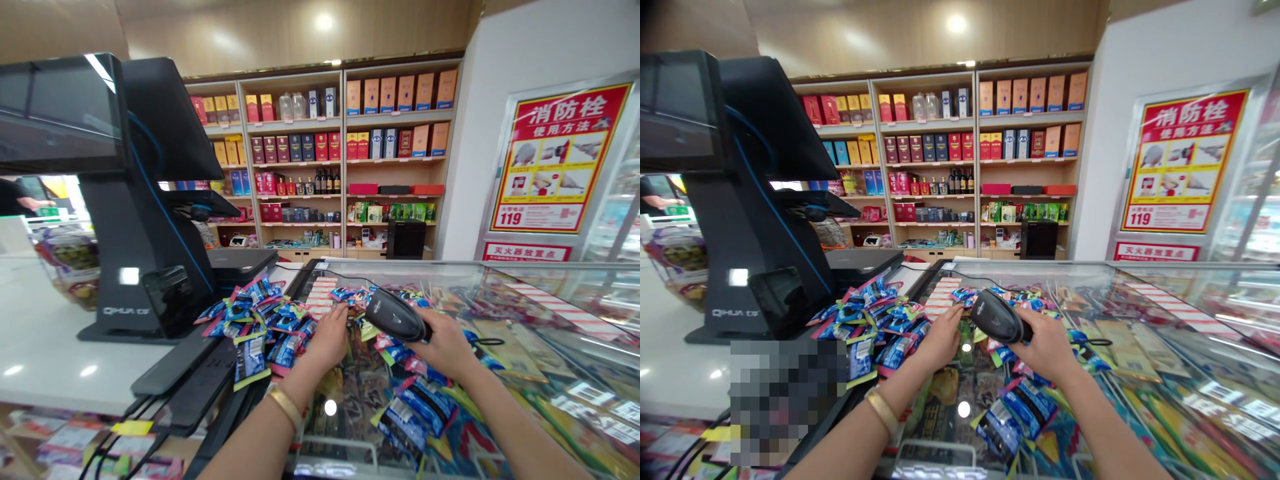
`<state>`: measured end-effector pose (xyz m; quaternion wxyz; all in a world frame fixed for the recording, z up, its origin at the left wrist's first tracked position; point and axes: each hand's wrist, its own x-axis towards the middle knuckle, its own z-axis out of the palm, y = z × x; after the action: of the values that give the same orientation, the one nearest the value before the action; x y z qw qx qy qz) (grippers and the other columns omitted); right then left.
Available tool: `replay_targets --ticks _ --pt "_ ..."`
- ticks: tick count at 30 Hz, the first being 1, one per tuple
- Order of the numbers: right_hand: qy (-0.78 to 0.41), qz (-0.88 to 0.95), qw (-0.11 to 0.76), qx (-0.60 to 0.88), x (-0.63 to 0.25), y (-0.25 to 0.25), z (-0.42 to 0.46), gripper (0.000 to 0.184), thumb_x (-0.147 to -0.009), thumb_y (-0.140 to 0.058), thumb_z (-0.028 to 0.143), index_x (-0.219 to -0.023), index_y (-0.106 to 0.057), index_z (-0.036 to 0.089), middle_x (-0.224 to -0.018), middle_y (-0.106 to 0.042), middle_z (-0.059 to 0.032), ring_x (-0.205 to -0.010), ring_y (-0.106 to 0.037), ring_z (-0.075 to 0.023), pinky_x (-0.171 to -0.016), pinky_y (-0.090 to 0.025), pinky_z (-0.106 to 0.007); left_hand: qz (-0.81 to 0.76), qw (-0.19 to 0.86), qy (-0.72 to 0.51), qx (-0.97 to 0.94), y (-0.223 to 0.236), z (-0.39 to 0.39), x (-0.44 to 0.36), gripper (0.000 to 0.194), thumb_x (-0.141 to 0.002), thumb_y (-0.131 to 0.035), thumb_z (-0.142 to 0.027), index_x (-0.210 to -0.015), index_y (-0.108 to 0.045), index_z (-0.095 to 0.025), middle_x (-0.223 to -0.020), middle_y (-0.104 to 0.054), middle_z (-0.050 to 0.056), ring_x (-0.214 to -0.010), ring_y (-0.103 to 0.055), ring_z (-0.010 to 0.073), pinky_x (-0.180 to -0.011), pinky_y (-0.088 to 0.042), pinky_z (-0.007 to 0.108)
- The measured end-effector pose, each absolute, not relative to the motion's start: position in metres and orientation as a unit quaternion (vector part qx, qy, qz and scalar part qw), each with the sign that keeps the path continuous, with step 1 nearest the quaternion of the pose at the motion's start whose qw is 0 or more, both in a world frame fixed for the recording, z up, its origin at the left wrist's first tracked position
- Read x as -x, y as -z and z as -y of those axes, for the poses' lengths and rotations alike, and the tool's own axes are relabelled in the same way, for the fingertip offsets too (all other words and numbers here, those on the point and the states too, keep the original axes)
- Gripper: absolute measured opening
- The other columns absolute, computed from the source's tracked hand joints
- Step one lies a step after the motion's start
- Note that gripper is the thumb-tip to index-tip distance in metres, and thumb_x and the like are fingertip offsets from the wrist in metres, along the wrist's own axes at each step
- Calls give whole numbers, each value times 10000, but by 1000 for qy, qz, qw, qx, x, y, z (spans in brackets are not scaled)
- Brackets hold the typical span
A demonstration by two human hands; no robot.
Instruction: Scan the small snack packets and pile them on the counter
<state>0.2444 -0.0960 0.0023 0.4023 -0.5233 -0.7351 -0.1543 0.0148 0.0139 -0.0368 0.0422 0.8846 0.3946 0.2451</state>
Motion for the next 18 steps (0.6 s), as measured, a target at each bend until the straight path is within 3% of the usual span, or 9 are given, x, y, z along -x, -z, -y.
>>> replay_targets --ticks 5,8,14,18 --pt "154 726 406 534 -244 -1 96 324 -716 -578 281 -1016 -682 216 -936 -750 -73 -824 -705 -236 -689 -532 -303 -326 121 -518 -782 23 -20 -7 494 -763 -553 -129 -1250 -605 -193 -1272 -607 113 -1219 -551 234 -1075 -434 432" --pt "153 723 407 537 -244 0 96 317 -708 -583 271 -1005 -684 222 -943 -749 -72 -834 -703 -234 -696 -531 -302 -315 222 -608 -694 12 -16 -3 374 -758 -654 -259 -1126 -684 -203 -1191 -634 91 -1104 -620 229 -941 -536 388" --pt "154 737 397 525 -242 -3 99 291 -732 -586 274 -1002 -683 226 -915 -748 -65 -808 -701 -221 -692 -526 -294 -293 465 -662 -510 3 -10 1 500 -707 -738 -378 -1150 -685 -153 -1106 -695 116 -916 -678 208 -798 -567 347" --pt "152 757 375 512 -238 -6 102 304 -733 -589 271 -1017 -684 227 -953 -747 -69 -826 -703 -222 -706 -526 -298 -312 462 -655 -511 2 -12 6 496 -705 -739 -391 -1134 -699 -146 -1028 -725 106 -790 -678 182 -744 -563 325"
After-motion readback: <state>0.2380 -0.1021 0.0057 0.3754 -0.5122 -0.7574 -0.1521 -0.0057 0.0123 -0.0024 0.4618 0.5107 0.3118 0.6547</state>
